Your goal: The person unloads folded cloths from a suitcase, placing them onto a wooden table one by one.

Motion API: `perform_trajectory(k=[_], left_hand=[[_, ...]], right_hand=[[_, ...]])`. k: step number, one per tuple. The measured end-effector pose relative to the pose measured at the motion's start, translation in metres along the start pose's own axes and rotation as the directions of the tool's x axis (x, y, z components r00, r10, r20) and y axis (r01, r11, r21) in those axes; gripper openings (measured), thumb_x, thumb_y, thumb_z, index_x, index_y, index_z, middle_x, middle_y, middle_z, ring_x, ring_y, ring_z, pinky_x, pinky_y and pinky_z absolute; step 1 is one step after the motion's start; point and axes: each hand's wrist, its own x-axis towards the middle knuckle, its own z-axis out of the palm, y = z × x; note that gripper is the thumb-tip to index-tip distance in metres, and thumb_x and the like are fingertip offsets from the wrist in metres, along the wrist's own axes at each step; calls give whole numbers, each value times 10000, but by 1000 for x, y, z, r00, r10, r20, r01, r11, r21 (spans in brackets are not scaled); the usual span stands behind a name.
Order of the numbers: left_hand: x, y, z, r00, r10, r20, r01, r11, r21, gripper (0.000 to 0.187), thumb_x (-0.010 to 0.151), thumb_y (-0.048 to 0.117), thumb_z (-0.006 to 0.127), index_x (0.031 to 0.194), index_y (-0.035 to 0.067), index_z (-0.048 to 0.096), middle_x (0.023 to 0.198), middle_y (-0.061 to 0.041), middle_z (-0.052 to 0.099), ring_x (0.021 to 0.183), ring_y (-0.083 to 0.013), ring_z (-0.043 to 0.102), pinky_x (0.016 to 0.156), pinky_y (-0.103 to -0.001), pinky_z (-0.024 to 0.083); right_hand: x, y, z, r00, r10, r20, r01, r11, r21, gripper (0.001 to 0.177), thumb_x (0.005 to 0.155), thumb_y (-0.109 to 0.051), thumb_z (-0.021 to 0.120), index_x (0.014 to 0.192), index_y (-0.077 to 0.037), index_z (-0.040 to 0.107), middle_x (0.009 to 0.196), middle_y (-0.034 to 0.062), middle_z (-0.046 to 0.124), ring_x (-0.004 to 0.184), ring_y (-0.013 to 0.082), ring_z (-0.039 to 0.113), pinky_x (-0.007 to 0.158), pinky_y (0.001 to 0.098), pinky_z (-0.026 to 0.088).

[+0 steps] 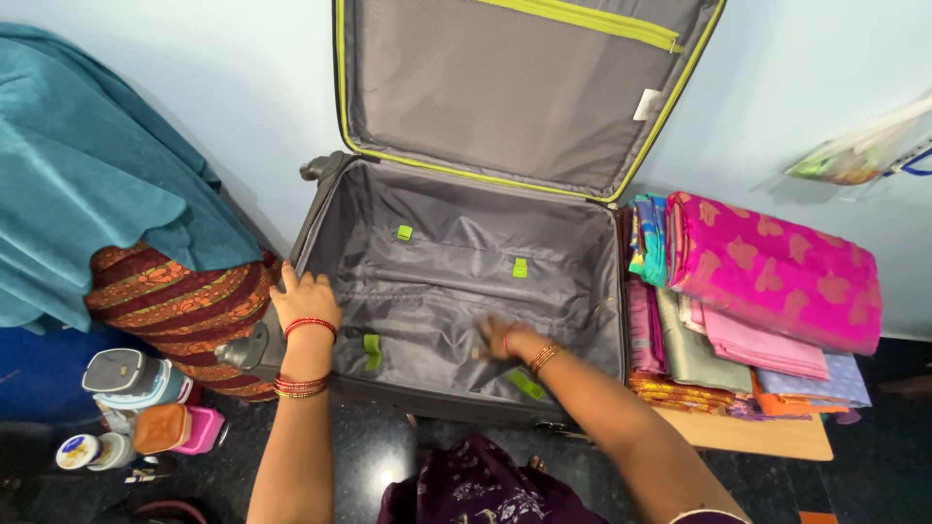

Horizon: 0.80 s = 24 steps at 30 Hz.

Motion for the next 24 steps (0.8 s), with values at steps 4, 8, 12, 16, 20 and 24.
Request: perform_trajectory(k=[4, 8, 12, 16, 20, 24], left_hand=[[-1, 0, -1, 1000, -7, 28, 8, 1000, -15, 361, 910, 295, 619, 1240, 170, 695, 1372, -48, 630, 1513, -329, 296, 1111, -588, 376], [-3, 2, -6, 1000, -5, 15, 5, 1000, -30, 325, 957, 272, 591, 1244, 162, 699, 1365, -45, 638, 1521, -331, 296, 1123, -603, 371], [0, 2, -10, 998, 13, 62, -10, 999, -45, 403, 898, 284, 602, 1266, 138, 677, 1371, -70, 610, 1492, -347, 273, 1099, -619, 351], [-2, 2, -1, 999, 11, 31, -9, 998, -68, 355, 927, 249, 584, 1241, 129, 699, 1380, -78, 614, 1503, -351, 277, 1108, -636, 346], [1, 4, 0, 1000, 6, 20, -4, 996, -86, 346, 930, 235, 580, 1233, 127, 707, 1383, -81, 613, 1511, -355, 269, 1104, -641, 347], [-1, 5, -2, 999, 5, 51, -1, 997, -76, 362, 923, 243, 577, 1243, 129, 701, 1385, -85, 607, 1509, -359, 265, 1109, -644, 339]], right_hand=[[-45, -28, 18, 981, 26, 193, 12, 981, -192, 1066, 881, -670, 657, 1634, -221, 51, 1681, 149, 10, 1509, 453, 151, 1214, 542, 250], [-38, -19, 44, 951, -69, 301, 102, 990, -94, 856, 908, -614, 641, 1511, -192, 204, 1529, 136, 175, 1371, 408, 265, 1118, 514, 309], [-8, 13, 56, 878, -191, 439, 171, 982, 85, 659, 934, -559, 626, 1387, -163, 358, 1377, 124, 339, 1232, 363, 378, 1022, 486, 367], [13, 33, 71, 836, -232, 498, 157, 969, 189, 488, 961, -503, 610, 1264, -134, 511, 1225, 111, 503, 1094, 319, 492, 926, 458, 426], [30, 29, 75, 826, -294, 482, 209, 952, 222, 382, 987, -447, 595, 1141, -104, 665, 1073, 99, 668, 955, 274, 605, 829, 430, 484], [45, -9, 61, 875, -471, 111, 436, 867, 240, 427, 988, -453, 593, 1111, -77, 754, 1022, 139, 769, 910, 261, 692, 821, 395, 529]])
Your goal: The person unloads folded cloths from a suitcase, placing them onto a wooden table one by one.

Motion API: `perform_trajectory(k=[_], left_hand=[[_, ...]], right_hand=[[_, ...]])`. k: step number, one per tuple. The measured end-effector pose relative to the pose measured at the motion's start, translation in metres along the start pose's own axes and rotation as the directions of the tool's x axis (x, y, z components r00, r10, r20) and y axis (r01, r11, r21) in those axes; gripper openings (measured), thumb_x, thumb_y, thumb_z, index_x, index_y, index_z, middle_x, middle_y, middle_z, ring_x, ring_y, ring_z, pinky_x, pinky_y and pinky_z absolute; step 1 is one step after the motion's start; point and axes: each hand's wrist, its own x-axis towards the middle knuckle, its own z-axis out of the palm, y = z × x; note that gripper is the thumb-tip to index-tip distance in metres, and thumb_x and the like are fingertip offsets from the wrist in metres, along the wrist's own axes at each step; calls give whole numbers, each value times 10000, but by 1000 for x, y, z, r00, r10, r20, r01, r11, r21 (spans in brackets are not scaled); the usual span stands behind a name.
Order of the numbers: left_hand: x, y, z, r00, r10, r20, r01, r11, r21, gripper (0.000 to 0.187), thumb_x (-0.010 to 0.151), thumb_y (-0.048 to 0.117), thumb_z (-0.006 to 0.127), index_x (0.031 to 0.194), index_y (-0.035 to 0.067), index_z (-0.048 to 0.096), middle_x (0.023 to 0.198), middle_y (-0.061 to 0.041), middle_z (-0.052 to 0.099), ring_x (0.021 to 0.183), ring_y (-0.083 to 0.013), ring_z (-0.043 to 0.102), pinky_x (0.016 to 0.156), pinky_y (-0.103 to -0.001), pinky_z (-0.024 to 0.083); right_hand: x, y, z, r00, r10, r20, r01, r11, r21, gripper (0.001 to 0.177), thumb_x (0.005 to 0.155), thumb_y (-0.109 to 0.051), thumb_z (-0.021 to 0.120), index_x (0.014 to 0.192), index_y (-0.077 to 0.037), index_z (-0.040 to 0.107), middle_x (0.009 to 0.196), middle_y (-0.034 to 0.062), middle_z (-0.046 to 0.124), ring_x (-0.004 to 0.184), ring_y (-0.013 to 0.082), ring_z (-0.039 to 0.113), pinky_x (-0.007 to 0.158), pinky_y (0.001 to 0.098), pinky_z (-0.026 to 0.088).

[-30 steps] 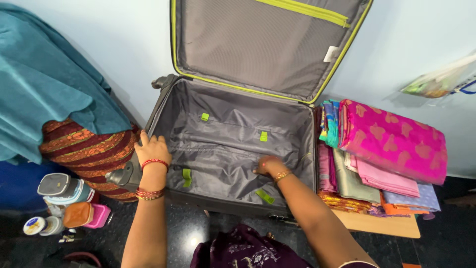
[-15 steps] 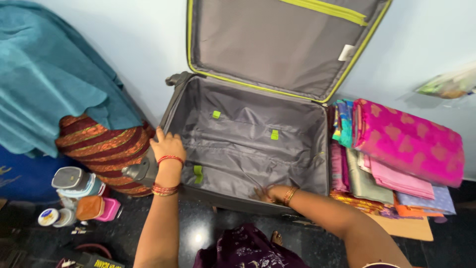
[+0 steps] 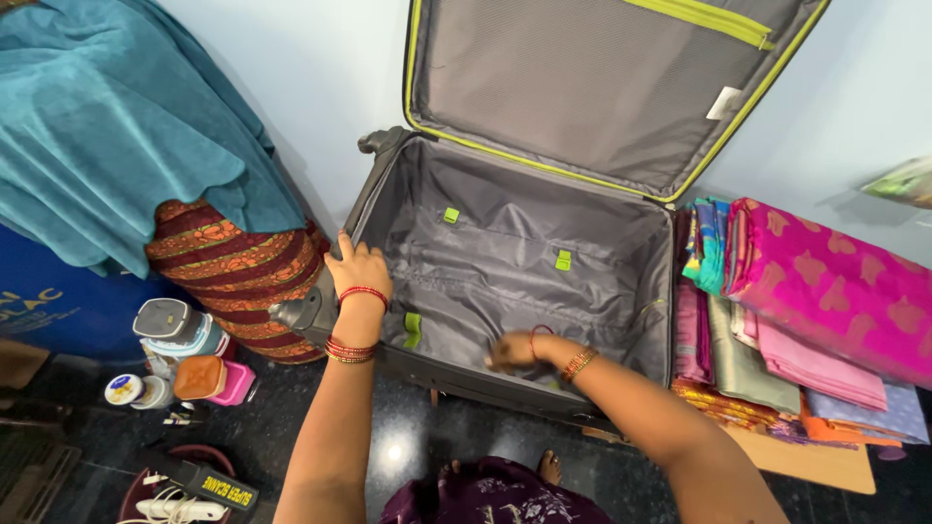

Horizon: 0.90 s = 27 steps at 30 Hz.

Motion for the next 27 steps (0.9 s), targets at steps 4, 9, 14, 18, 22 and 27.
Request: perform_trajectory(k=[4, 9, 14, 18, 22, 27], left_hand=[[1, 1, 0, 1000, -8, -14, 8, 1000, -3, 354, 931, 238, 578, 1244, 129, 702, 1389, -89, 602, 1512, -362, 259, 1108, -649, 336], [0, 2, -3, 1000, -9, 10, 8, 1000, 9, 369, 907, 241, 592, 1244, 127, 691, 1386, -91, 592, 1513, -367, 241, 1108, -658, 323], [0, 1, 1, 1000, -16, 26, 16, 1000, 3, 353, 916, 245, 594, 1231, 119, 694, 1376, -109, 600, 1517, -369, 259, 1114, -652, 331], [-2, 0, 3, 1000, -16, 6, 16, 1000, 7, 331, 926, 242, 592, 1213, 117, 700, 1374, -104, 606, 1524, -361, 261, 1117, -647, 339], [-2, 0, -2, 999, -17, 42, 17, 1000, 16, 353, 907, 246, 594, 1223, 124, 695, 1371, -94, 604, 1516, -349, 259, 1124, -633, 334], [-2, -2, -2, 998, -34, 46, 33, 999, 37, 341, 919, 237, 574, 1226, 153, 698, 1369, -56, 611, 1512, -318, 272, 1116, -625, 346]], right_hand=[[21, -31, -17, 901, -250, -353, 107, 920, -378, 441, 995, -447, 544, 1276, -153, 714, 1293, 83, 731, 1240, 268, 659, 1123, 377, 504], [54, -49, 12, 891, -454, -21, 273, 571, -775, 664, 966, -435, 504, 1547, -133, 396, 1628, 153, 312, 1497, 290, 275, 1205, 475, 196], [87, -84, 31, 913, -376, 160, 404, 770, -495, 666, 988, -420, 489, 1565, -113, 360, 1653, 156, 284, 1508, 284, 283, 1217, 440, 224], [96, -108, 6, 930, -368, -21, 339, 878, -338, 669, 1006, -408, 477, 1579, -97, 331, 1673, 159, 262, 1517, 278, 289, 1226, 412, 247], [89, -96, -58, 750, -244, -615, -78, 890, -449, 672, 1023, -396, 465, 1594, -81, 303, 1693, 161, 240, 1526, 273, 295, 1236, 384, 270], [19, -47, -89, 913, 227, -340, -373, 803, -464, 684, 1054, -531, 318, 1641, -300, 53, 1722, 30, -73, 1587, 275, -26, 1278, 469, 79]])
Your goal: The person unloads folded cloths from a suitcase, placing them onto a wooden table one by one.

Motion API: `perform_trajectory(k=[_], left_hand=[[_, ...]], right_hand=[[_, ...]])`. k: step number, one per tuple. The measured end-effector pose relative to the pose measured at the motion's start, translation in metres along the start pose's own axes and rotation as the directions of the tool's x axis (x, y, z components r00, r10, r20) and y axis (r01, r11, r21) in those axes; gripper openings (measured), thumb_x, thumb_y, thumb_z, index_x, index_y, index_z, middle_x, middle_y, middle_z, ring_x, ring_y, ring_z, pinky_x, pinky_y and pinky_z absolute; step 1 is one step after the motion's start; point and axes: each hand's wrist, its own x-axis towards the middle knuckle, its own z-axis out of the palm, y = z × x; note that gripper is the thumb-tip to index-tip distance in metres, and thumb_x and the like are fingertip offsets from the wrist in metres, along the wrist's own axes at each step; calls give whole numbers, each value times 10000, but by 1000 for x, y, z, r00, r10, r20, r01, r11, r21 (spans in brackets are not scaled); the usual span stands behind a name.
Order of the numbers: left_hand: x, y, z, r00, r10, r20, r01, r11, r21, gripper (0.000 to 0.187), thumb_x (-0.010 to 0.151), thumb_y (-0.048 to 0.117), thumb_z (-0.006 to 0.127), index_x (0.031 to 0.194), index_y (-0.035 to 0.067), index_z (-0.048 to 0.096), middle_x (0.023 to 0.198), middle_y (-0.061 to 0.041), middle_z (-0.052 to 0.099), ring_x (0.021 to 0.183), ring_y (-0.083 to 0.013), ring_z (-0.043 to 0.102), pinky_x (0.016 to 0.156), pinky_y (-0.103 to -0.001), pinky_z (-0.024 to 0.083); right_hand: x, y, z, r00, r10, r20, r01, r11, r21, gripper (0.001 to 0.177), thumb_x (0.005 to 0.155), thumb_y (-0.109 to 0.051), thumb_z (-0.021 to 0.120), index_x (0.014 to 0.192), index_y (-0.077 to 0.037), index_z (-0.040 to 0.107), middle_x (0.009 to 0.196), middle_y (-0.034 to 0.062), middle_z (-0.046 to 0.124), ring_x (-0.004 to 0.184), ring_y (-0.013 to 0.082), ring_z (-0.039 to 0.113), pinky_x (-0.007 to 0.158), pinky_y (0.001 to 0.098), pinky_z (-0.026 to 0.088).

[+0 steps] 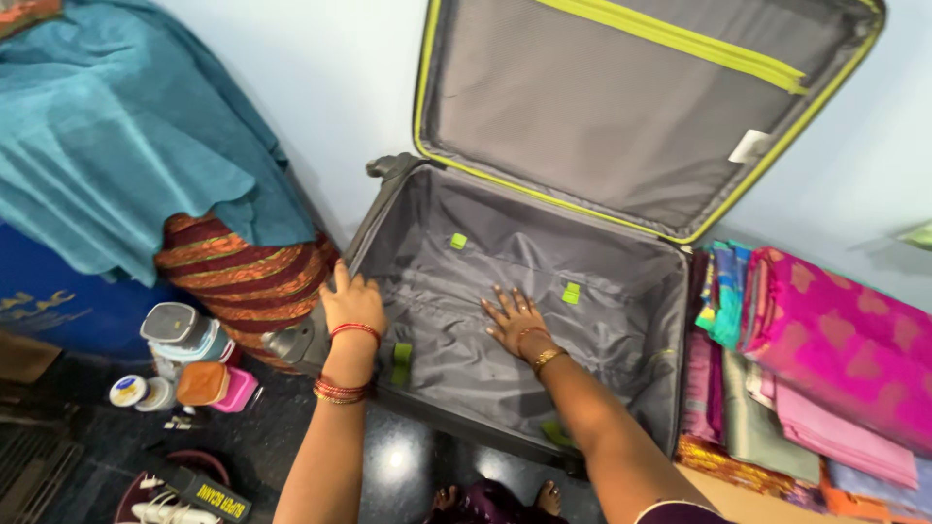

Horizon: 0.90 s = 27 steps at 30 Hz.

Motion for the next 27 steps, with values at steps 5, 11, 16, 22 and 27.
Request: perform_trajectory(k=[5, 11, 16, 22, 27], left_hand=[[2, -2, 8, 998, -4, -63, 5, 1000, 15, 327, 950, 248, 547, 1216, 158, 716, 1375, -45, 626, 1517, -318, 289, 1096, -617, 368], [3, -4, 8, 999, 4, -35, -3, 999, 46, 357, 927, 278, 573, 1239, 178, 714, 1404, -47, 612, 1528, -322, 277, 1095, -608, 368], [3, -3, 8, 998, 11, -58, -9, 999, 39, 381, 921, 295, 588, 1263, 175, 705, 1406, -49, 611, 1522, -336, 274, 1101, -619, 360], [2, -3, 6, 999, 26, -44, -22, 997, 71, 389, 932, 312, 593, 1277, 166, 700, 1405, -44, 613, 1527, -339, 267, 1096, -616, 365], [3, -4, 5, 999, 22, -31, -20, 999, 38, 385, 932, 302, 590, 1278, 173, 698, 1413, -48, 605, 1527, -342, 252, 1107, -624, 353]], right_hand=[[-47, 33, 0, 981, 68, 179, -66, 998, -19, 718, 1062, -549, 374, 1638, -378, -16, 1723, 22, -200, 1589, 345, -128, 1259, 590, 33], [-91, 70, 2, 852, 314, 418, -295, 949, -113, 909, 976, -598, 549, 1645, -454, -49, 1719, 89, -228, 1586, 409, -100, 1215, 694, 133], [-91, 119, 43, 885, 327, 331, -333, 942, -41, 898, 931, -534, 644, 1610, -419, 67, 1679, 130, -79, 1559, 347, 51, 1211, 594, 243], [-103, 132, 82, 784, 560, 267, -558, 825, -90, 714, 944, -545, 612, 1509, -326, 232, 1548, 153, 125, 1439, 364, 208, 1153, 569, 311], [-101, 110, 84, 832, 426, 356, -464, 885, 27, 599, 955, -553, 586, 1424, -249, 370, 1438, 173, 295, 1339, 379, 340, 1104, 548, 368]])
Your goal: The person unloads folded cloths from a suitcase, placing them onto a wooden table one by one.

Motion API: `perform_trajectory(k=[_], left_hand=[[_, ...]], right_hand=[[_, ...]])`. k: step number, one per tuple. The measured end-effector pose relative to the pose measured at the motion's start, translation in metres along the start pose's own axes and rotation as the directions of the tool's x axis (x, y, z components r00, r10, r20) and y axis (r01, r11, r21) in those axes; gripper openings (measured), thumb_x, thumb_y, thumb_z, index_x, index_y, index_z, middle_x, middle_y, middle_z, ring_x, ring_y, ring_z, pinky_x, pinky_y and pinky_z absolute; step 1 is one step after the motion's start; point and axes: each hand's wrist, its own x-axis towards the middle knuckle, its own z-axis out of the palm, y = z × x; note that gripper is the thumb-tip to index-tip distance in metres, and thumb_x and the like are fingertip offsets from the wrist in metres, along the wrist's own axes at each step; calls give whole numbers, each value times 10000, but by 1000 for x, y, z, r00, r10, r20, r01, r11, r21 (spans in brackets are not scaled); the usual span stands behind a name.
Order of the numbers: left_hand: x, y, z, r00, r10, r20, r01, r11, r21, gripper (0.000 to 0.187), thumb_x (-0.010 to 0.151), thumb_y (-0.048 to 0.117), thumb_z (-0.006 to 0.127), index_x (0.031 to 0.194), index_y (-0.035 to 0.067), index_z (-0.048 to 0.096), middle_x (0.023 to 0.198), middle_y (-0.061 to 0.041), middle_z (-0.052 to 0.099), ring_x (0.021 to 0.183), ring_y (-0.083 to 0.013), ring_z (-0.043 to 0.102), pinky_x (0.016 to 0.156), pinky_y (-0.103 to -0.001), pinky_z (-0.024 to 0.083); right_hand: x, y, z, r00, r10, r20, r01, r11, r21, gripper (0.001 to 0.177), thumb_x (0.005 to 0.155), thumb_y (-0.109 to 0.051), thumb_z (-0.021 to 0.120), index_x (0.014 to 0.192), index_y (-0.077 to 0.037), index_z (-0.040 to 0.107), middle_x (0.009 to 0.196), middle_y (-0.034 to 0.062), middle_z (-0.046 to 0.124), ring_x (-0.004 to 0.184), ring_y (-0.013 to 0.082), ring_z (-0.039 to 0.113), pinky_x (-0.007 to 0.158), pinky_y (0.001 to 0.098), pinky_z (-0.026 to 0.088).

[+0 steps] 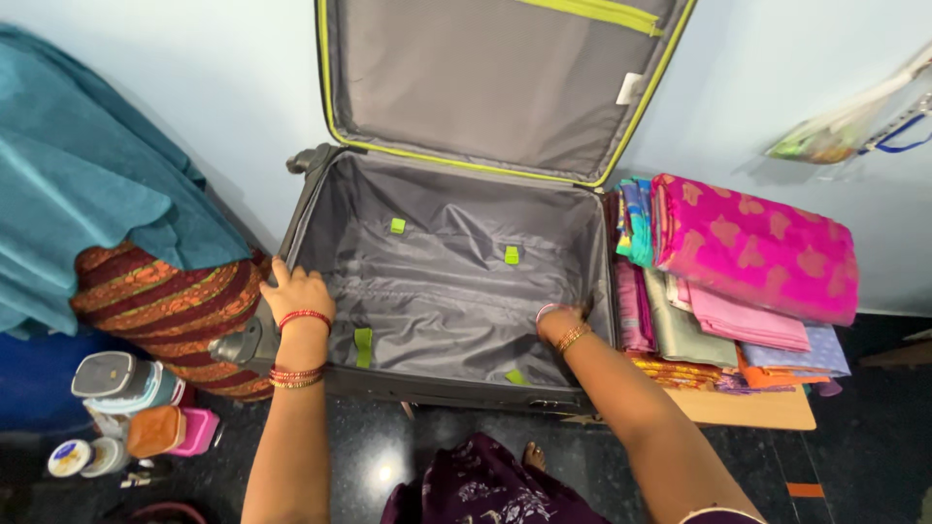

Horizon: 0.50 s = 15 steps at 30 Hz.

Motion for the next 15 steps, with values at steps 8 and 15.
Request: perform_trajectory(k=[8, 15], left_hand=[[-5, -1, -17, 1000, 0, 31, 0, 1000, -4, 392, 1004, 336, 515, 1342, 235, 685, 1505, -19, 570, 1577, -332, 210, 1145, -641, 312], [-84, 21, -39, 932, 276, 234, -273, 961, -47, 503, 932, 599, 452, 1381, 429, 604, 1659, 47, 277, 1569, -259, -29, 1164, -711, 28]], right_hand=[[-84, -4, -19, 934, -357, -18, 356, 924, 143, 546, 972, -568, 544, 1289, -125, 590, 1263, 204, 567, 1179, 402, 550, 1025, 515, 459], [-189, 27, 3, 874, -301, -381, 419, 864, 278, 455, 981, -476, 551, 1194, -108, 714, 1086, 220, 726, 1043, 414, 677, 954, 502, 523]])
